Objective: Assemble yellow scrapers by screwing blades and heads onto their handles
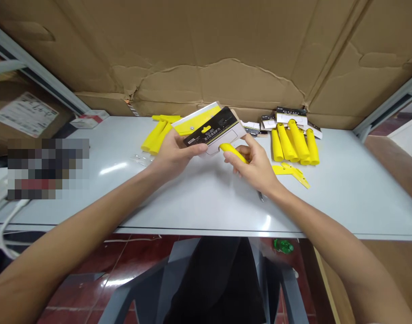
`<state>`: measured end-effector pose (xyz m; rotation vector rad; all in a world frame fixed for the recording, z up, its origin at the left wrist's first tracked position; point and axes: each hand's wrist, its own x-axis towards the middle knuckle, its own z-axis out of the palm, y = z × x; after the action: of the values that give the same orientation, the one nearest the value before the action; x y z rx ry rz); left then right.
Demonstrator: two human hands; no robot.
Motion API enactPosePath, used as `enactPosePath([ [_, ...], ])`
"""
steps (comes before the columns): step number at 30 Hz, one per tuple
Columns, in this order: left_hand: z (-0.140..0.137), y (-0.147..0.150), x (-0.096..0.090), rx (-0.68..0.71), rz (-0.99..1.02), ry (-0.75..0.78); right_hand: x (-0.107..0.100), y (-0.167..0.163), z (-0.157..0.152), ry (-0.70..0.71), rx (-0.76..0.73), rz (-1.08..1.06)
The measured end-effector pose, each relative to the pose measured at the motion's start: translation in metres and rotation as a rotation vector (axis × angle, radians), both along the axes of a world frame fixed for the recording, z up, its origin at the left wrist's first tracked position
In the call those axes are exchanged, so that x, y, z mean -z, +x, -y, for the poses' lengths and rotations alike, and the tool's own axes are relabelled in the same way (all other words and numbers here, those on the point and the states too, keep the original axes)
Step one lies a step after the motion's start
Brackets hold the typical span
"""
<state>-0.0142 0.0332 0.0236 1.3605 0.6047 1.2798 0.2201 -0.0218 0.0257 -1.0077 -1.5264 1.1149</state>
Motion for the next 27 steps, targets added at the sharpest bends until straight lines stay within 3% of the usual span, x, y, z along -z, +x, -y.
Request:
enactPosePath([
  [4,-0.005,-0.004,0.001,-0.103,0.02,-0.039,0.007,0.004,-0.002,0.092,0.114,0.103],
  [10,-0.014,-0.017,-0.005,-0.261,0.043,-0.076,0.013,0.004,-0.003,0.202,0.146,0.244],
  [14,-0.017,-0.02,-0.007,-0.319,0.02,-0.124,0.003,0.007,0.002,0.239,-0.015,0.337],
  [18,-0.009,-0.013,-0.007,-0.281,-0.01,-0.153,-0.005,0.012,0.002,0.349,-0.131,0.442],
  [24,0.011,0.001,-0.011,-0.128,-0.075,-0.195,-0.005,0.008,-0.002,0.458,-0.013,0.477],
  [27,0.013,0.001,-0.017,-0.03,-0.097,-0.223,-0.014,0.019,-0.006,0.492,0.086,0.429],
])
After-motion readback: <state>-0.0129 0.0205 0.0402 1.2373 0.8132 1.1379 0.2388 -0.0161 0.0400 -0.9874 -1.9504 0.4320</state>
